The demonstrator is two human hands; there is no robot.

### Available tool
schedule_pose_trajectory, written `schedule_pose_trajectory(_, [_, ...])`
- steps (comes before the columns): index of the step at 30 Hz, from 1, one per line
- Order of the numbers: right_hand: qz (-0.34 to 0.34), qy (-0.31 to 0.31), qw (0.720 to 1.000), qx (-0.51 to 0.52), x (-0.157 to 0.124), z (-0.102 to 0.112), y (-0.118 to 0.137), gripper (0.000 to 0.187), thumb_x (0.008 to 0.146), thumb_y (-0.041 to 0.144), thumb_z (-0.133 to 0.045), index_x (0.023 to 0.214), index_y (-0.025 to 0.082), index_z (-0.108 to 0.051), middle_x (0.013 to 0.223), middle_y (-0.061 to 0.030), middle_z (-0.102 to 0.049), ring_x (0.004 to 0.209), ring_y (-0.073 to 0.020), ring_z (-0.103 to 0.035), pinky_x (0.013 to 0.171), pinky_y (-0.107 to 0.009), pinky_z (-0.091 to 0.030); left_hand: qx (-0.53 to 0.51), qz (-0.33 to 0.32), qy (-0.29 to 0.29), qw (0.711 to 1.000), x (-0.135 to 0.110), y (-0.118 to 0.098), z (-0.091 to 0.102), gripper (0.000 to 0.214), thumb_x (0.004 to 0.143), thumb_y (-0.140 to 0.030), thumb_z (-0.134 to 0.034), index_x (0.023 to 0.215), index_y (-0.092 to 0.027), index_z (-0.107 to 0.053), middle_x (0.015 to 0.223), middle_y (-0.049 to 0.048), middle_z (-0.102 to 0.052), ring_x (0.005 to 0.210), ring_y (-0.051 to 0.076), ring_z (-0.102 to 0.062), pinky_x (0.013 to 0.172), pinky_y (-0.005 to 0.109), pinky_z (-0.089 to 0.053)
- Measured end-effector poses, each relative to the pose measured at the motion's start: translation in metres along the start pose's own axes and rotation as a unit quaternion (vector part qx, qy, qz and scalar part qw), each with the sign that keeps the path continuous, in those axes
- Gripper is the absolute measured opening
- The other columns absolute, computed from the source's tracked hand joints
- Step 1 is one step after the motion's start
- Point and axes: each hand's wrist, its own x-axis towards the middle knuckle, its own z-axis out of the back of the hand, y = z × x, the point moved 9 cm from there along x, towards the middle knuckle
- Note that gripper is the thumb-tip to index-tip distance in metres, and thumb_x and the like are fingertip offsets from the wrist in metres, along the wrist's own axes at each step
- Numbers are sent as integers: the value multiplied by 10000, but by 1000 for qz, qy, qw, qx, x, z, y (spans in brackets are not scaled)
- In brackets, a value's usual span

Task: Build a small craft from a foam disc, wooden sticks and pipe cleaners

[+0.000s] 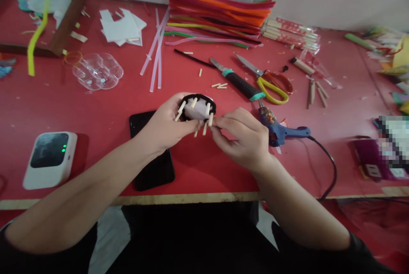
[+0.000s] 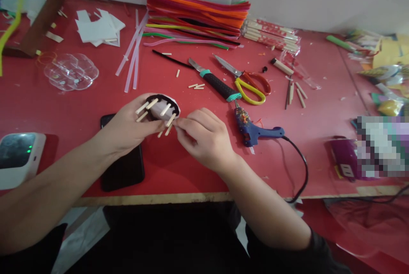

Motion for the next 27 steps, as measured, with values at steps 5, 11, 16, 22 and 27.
schedule_pose_trajectory(5, [-31, -15, 999, 23, 0, 3, -3, 109, 904, 112, -671, 954, 205, -699, 823, -28, -737, 723, -156, -671, 679, -296, -573, -30, 11, -11, 999, 1, 3, 2, 406, 644, -137, -830, 977, -195, -605, 951, 12, -685, 865, 178, -652, 800, 333, -521])
schedule_pose_trajectory(11, [-81, -13, 997, 4, -3, 1, -13, 36, 912, 172, -700, 930, 202, -705, 816, -17, -757, 726, -153, -692, 660, -279, -560, -35, 28, -15, 999, 1, 6, 3, 394, 641, -129, -827, 954, -193, -597, 908, 9, -660, 813, 170, -632, 749, 330, -519])
schedule_pose_trajectory(16, [-41, -4, 999, -21, -4, -1, -10, 67, 946, 167, -649, 951, 200, -706, 838, -42, -751, 746, -176, -681, 697, -322, -569, -32, 10, -8, 999, 3, 4, 3, 403, 655, -179, -858, 964, -204, -601, 945, 35, -665, 962, 227, -649, 821, 368, -539])
schedule_pose_trajectory(22, [-35, -10, 999, -22, -4, 0, -10, 55, 947, 177, -660, 958, 216, -697, 848, -35, -751, 748, -181, -671, 708, -333, -557, -33, 5, -16, 999, 2, 5, 4, 396, 664, -191, -865, 949, -206, -591, 967, 47, -656, 1043, 254, -644, 866, 393, -532])
schedule_pose_trajectory(27, [-27, -30, 999, -26, -3, 5, -10, 72, 939, 170, -681, 950, 239, -698, 852, -21, -760, 741, -178, -649, 726, -349, -517, -34, 19, -14, 999, 3, 11, 4, 401, 650, -147, -859, 942, -204, -589, 949, 36, -662, 1023, 242, -647, 850, 375, -535])
